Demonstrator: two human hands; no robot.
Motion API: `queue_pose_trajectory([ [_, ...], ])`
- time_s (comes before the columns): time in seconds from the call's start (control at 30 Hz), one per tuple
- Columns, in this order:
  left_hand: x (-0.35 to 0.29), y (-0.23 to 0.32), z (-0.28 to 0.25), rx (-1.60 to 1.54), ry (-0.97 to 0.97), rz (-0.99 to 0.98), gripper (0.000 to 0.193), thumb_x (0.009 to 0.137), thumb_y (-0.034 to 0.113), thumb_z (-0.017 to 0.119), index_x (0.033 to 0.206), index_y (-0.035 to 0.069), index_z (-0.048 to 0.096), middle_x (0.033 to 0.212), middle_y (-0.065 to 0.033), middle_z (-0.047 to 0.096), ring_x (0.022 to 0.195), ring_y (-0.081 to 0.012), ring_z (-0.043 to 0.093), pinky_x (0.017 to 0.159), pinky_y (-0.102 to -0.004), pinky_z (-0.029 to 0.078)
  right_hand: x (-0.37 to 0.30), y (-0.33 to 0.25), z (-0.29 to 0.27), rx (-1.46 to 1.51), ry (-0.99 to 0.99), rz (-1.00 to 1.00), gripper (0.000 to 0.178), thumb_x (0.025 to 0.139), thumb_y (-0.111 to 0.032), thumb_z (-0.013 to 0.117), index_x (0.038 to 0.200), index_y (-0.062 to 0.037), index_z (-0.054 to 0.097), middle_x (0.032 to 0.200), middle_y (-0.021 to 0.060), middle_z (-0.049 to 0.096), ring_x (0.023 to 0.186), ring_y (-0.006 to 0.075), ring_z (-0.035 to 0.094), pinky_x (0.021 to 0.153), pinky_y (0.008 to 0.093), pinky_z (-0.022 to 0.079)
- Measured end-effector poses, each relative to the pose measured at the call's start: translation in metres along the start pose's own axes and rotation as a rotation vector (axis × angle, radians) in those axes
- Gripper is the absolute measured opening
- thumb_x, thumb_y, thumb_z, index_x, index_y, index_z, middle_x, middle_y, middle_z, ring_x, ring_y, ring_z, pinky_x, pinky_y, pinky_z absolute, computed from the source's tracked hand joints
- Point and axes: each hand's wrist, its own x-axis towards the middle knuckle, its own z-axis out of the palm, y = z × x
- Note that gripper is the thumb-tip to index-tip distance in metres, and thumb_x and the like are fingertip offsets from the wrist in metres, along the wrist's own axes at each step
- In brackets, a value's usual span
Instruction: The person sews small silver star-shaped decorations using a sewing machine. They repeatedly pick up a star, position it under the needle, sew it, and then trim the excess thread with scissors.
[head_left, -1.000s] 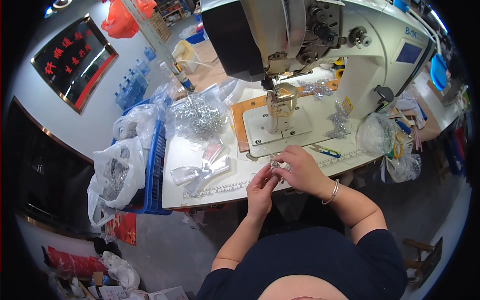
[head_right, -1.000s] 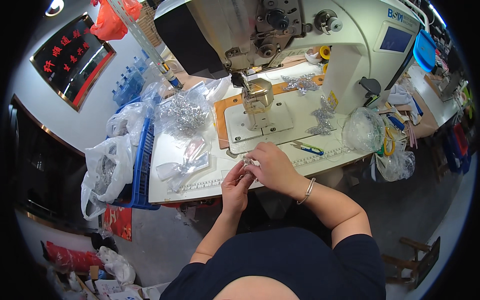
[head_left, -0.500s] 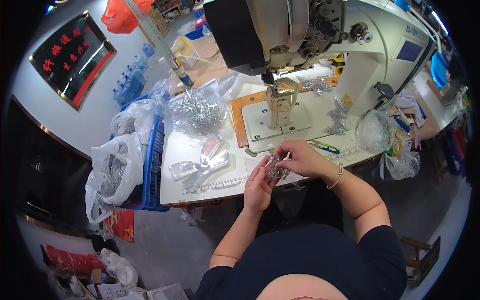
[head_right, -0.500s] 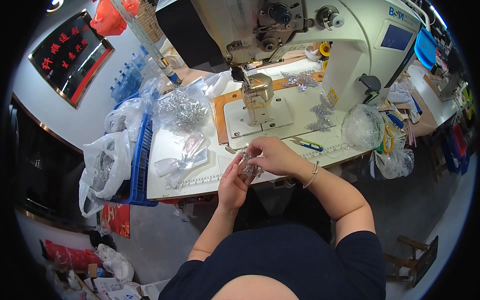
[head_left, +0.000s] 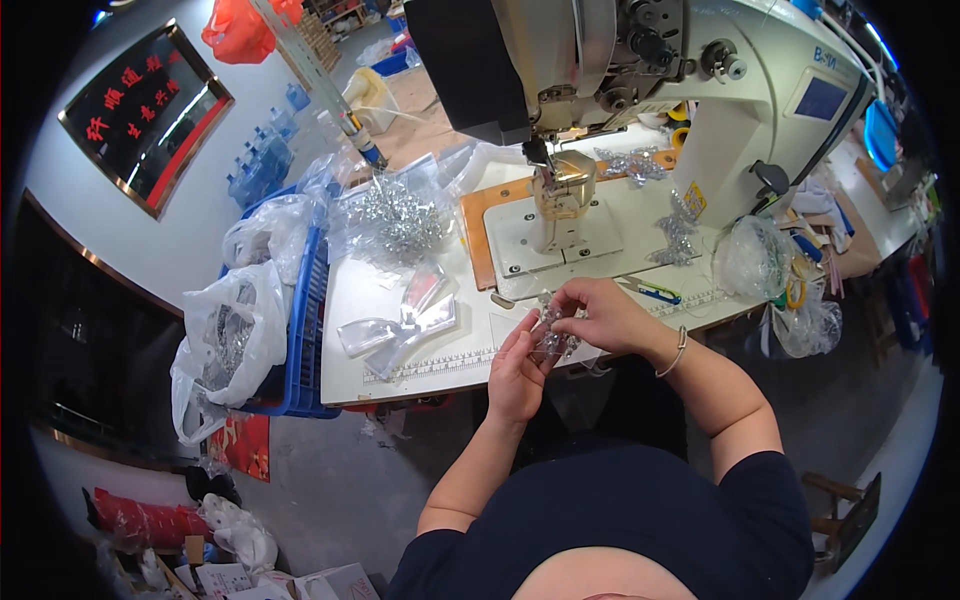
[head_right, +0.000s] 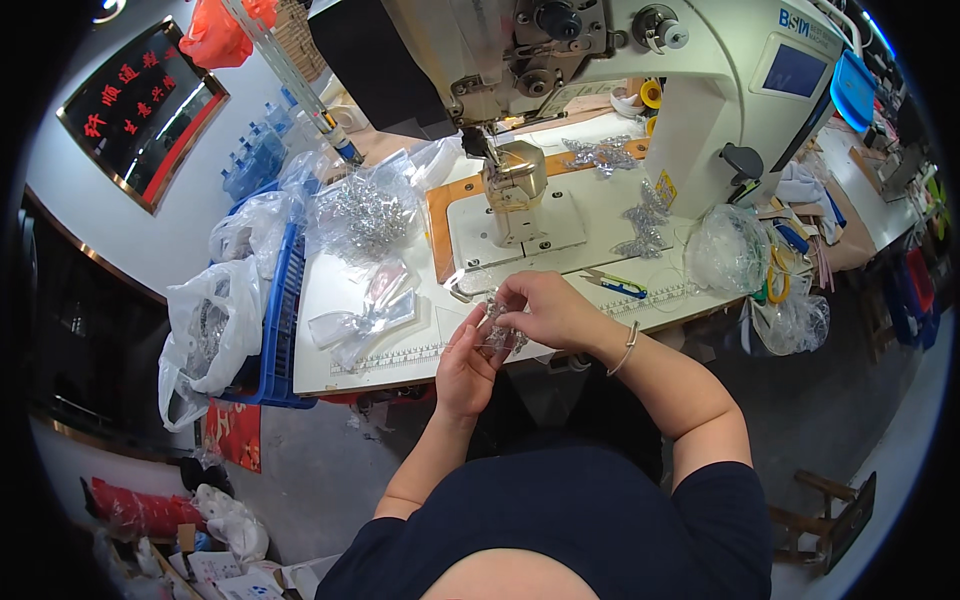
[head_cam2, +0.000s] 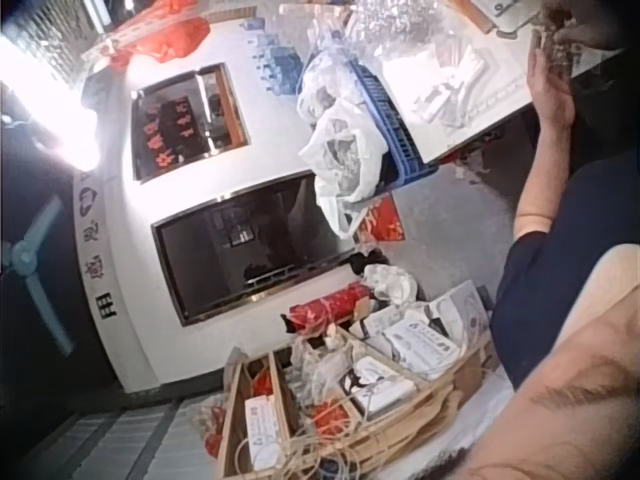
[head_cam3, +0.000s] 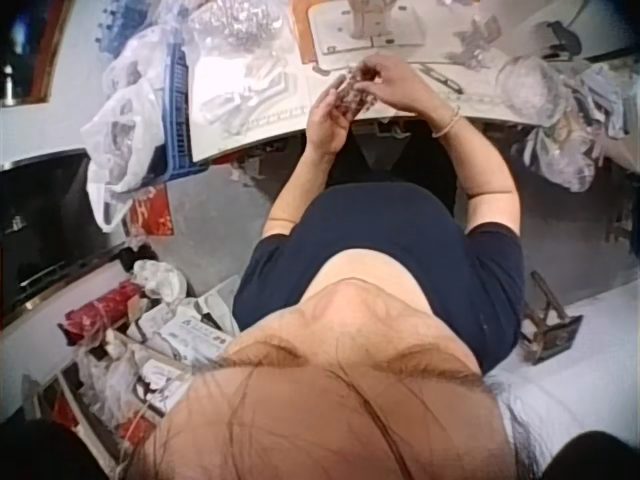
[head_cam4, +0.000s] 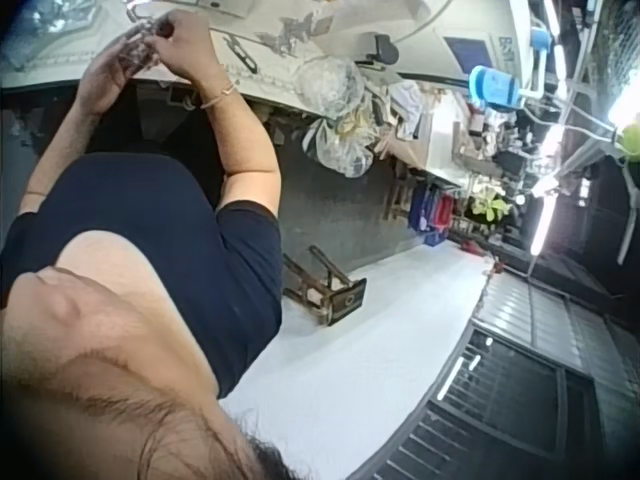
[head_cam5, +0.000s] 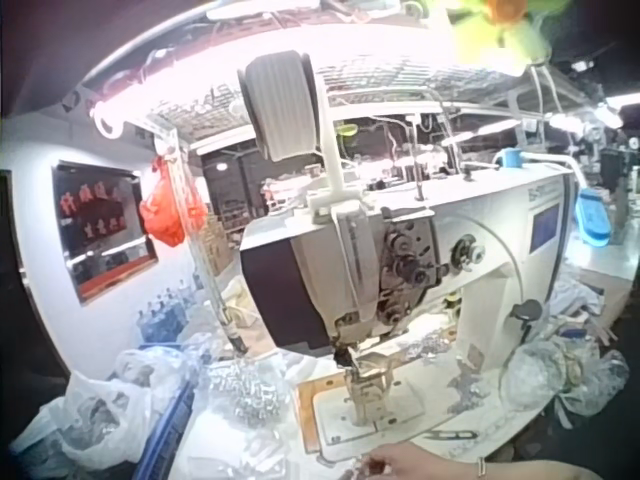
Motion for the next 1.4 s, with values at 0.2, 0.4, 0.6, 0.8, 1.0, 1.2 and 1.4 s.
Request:
queue_pose_trajectory([
  [0.2, 0.005, -0.021, -0.009, 0.229, 0.067, 0.223, 0.042, 0.083, -0.004, 0.059, 0.123, 0.0, 0.047, 0.109, -0.0126, 0.059, 0.099, -0.02, 0.059, 0.089, -0.0336, 0.049, 0.002, 0.0, 0.003, 0.003, -0.021, 0.039, 0.024, 0.072, -0.009, 0.073, 0.089, -0.0007, 0.06, 0.077, 0.0058, 0.063, 0.071, 0.0133, 0.06, 0.066, 0.0264, 0.049],
  [0.4, 0.008, -0.019, -0.007, 0.111, 0.133, 0.155, 0.039, 0.081, -0.006, 0.059, 0.118, 0.004, 0.05, 0.101, -0.0094, 0.061, 0.091, -0.0172, 0.061, 0.08, -0.0294, 0.05, 0.01, 0.025, -0.013, 0.068, -0.063, 0.059, 0.036, 0.069, -0.025, 0.077, 0.095, -0.0031, 0.064, 0.081, 0.0059, 0.065, 0.073, 0.0126, 0.06, 0.074, 0.0282, 0.048],
  [0.6, 0.008, -0.017, -0.005, 0.151, 0.183, 0.099, 0.038, 0.082, -0.001, 0.06, 0.118, 0.005, 0.05, 0.102, -0.0071, 0.062, 0.089, -0.0151, 0.06, 0.075, -0.0277, 0.048, 0.012, 0.01, -0.005, 0.062, -0.104, 0.112, 0.024, 0.072, -0.023, 0.073, 0.078, -0.0013, 0.067, 0.07, 0.0072, 0.065, 0.066, 0.0126, 0.059, 0.064, 0.0255, 0.047],
  [0.8, 0.002, -0.008, -0.005, 0.026, 0.095, 0.032, 0.039, 0.083, -0.001, 0.057, 0.121, 0.007, 0.05, 0.108, -0.0076, 0.06, 0.093, -0.0167, 0.059, 0.081, -0.0318, 0.049, 0.012, 0.017, -0.003, 0.056, -0.081, 0.05, 0.025, 0.072, -0.024, 0.072, 0.078, -0.0009, 0.066, 0.069, 0.008, 0.065, 0.062, 0.0131, 0.058, 0.061, 0.0261, 0.046],
  [1.0, 0.002, -0.017, -0.009, 0.084, 0.111, 0.18, 0.038, 0.082, -0.005, 0.058, 0.118, 0.004, 0.052, 0.104, -0.0074, 0.059, 0.092, -0.0159, 0.058, 0.081, -0.0289, 0.049, 0.008, 0.008, 0.0, 0.103, -0.076, -0.023, 0.014, 0.074, -0.014, 0.07, 0.079, -0.0017, 0.066, 0.07, 0.0036, 0.064, 0.067, 0.0095, 0.057, 0.064, 0.0252, 0.046],
  [1.2, 0.005, -0.018, -0.009, 0.157, 0.097, 0.278, 0.035, 0.079, -0.009, 0.061, 0.111, 0.002, 0.055, 0.093, -0.0063, 0.061, 0.086, -0.0155, 0.061, 0.078, -0.0265, 0.051, 0.002, 0.0, -0.002, 0.16, -0.124, -0.054, 0.015, 0.073, -0.015, 0.072, 0.078, -0.0034, 0.063, 0.071, 0.0017, 0.063, 0.072, 0.0094, 0.057, 0.069, 0.0249, 0.046],
  [1.4, 0.005, -0.022, -0.013, 0.162, 0.121, 0.261, 0.032, 0.079, -0.008, 0.062, 0.109, 0.002, 0.055, 0.095, -0.0078, 0.061, 0.085, -0.016, 0.062, 0.078, -0.0287, 0.052, 0.007, 0.004, 0.004, 0.041, -0.158, 0.089, 0.024, 0.071, -0.022, 0.074, 0.08, -0.0027, 0.063, 0.078, 0.0043, 0.064, 0.079, 0.0131, 0.059, 0.076, 0.0273, 0.046],
])
